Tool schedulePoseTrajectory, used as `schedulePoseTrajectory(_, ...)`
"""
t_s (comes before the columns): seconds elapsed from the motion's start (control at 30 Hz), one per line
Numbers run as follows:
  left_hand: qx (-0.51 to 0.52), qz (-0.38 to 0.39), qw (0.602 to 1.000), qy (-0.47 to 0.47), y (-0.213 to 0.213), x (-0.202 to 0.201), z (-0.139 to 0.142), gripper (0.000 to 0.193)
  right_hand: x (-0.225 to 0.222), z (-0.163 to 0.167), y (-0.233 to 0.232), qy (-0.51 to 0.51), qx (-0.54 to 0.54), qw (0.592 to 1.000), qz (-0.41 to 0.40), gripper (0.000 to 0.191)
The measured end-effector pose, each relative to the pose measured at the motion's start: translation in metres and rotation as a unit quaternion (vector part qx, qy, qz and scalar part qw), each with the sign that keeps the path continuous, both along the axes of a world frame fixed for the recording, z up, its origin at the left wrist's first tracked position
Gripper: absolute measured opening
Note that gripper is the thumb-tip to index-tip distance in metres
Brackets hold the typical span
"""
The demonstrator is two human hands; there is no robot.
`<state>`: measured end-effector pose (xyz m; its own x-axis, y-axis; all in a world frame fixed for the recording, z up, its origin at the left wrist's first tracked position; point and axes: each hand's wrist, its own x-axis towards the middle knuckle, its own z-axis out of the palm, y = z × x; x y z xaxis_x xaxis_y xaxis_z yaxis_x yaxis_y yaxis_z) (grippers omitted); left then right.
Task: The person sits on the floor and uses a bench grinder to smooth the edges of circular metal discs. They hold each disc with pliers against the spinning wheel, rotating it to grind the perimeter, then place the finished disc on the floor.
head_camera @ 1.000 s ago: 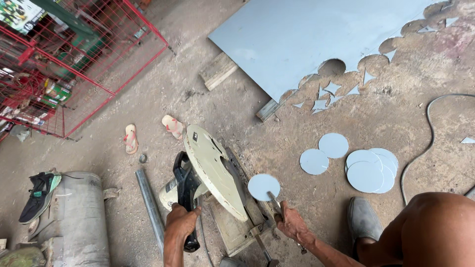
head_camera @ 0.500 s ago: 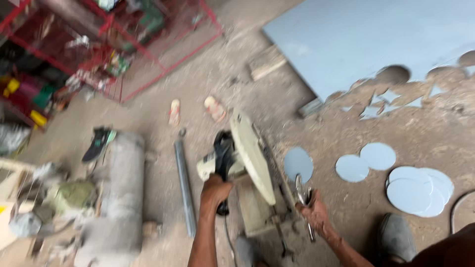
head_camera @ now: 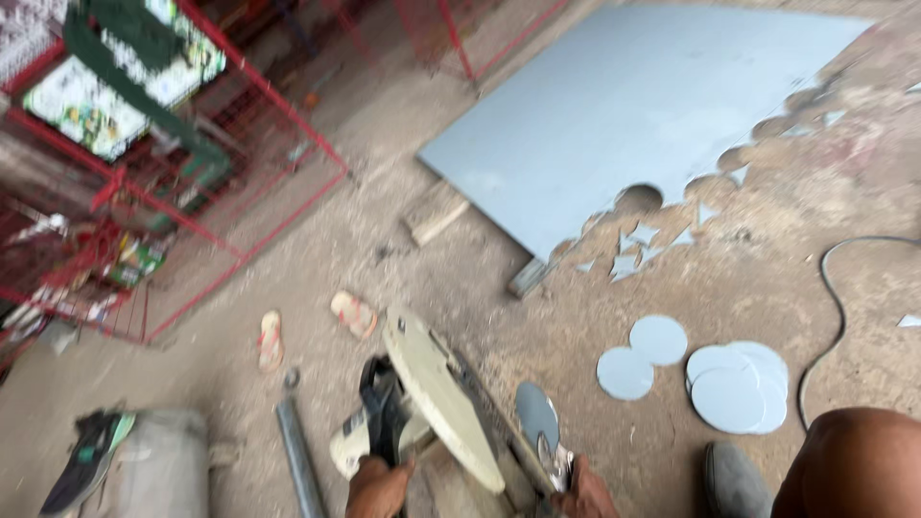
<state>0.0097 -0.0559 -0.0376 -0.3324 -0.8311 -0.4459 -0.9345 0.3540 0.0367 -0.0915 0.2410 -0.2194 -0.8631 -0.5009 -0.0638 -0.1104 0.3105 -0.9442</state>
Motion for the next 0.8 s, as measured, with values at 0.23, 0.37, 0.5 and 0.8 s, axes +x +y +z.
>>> schedulePoseTrajectory(0.23,0.055,0.02,0.998,0.006,-0.013,0.0,-0.006,0.095,0.01,-0.032,0.005,-0.269,-0.55,0.79,0.04,0.056)
schedulePoseTrajectory(0.37,0.044,0.002,0.999,-0.008,0.023,-0.002,0.037,0.096,-0.014,-0.031,-0.005,-0.521,-0.308,0.796,-0.028,0.087)
schedulePoseTrajectory(0.5,-0.002,-0.023,0.998,0.052,0.047,0.013,0.057,0.072,-0.008,-0.048,-0.014,-0.18,-0.026,0.98,0.076,0.059)
schedulePoseTrajectory(0.8,0.078,0.112,0.974,0.182,0.067,-0.009,0.069,0.075,0.013,-0.067,-0.051,-0.137,0.019,0.986,0.094,0.04)
